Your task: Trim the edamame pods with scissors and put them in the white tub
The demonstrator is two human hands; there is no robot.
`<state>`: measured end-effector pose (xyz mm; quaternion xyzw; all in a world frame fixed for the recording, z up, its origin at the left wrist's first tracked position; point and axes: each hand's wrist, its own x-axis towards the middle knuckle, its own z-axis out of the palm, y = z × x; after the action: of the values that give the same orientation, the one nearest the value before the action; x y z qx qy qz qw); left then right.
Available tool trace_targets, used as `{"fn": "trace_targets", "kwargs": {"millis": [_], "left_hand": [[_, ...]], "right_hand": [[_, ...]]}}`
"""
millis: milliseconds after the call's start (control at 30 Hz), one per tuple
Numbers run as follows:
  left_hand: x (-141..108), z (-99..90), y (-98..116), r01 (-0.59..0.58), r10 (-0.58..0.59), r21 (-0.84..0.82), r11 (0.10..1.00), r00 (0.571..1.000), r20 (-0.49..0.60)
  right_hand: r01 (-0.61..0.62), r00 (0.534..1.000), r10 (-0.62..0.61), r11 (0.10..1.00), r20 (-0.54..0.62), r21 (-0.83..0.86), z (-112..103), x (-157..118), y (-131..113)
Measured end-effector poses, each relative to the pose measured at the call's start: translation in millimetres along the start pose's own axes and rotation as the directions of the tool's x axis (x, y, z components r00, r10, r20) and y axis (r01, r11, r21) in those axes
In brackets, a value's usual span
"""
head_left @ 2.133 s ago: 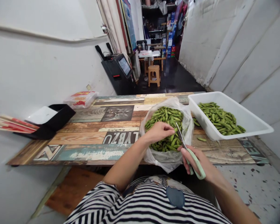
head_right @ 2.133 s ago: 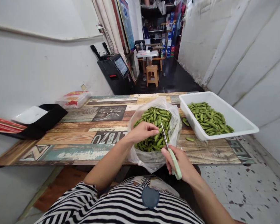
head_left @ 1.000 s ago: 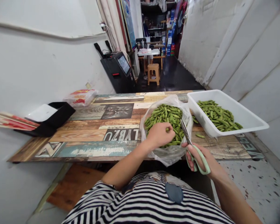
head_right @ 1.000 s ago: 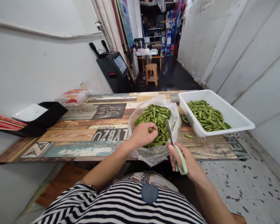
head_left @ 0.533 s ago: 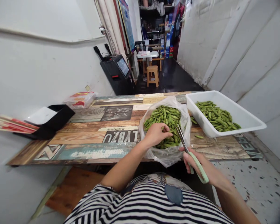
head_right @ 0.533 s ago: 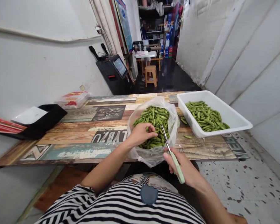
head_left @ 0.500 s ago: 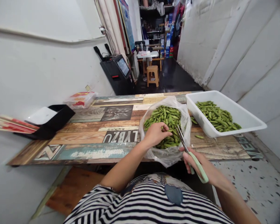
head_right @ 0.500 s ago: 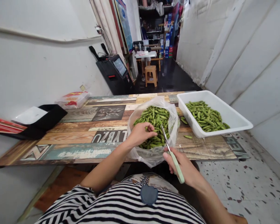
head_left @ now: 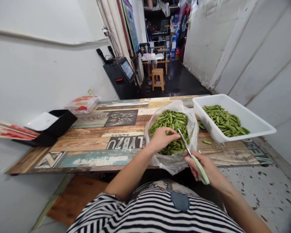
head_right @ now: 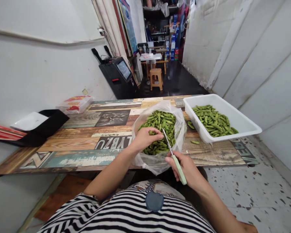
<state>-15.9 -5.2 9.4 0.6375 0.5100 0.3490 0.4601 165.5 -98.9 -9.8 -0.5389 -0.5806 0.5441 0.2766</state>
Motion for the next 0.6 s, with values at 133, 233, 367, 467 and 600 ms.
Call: {"fn": "trace_targets", "kwargs": {"millis": [133,233,367,467,600], "left_hand": [[2.2,-2.2,5.0,0.169,-0.159,-0.396,0.903,0.986,0.059],[0.5,1.1,8.8,0.218,-0.188,-0.533,0.817,0.976,0.111],[-3.2,7.0,10.7,0.214,-0.183,-0.596,0.774,0.977,0.113],[-6.1,12.0,10.6,0.196,-0.185,-0.616,0.763,0.979,0.083],[-10.0,19.3,8.8,0.155,-0.189,-0.631,0.760,0.982,0.014]], "right_hand": [[0.033,0.999,-0.036,0.991,0.023,0.128,0.9,0.6,0.8],[0.028,0.998,-0.035,0.988,0.045,0.149,3.1,-0.5,0.0],[0.028,0.999,-0.034,0.987,0.034,0.159,6.5,0.1,-0.3],[0.039,0.999,-0.042,0.988,0.020,0.150,7.3,2.7,1.3],[0.043,0.999,-0.044,0.986,-0.001,0.160,6.8,4.3,2.2]]}}
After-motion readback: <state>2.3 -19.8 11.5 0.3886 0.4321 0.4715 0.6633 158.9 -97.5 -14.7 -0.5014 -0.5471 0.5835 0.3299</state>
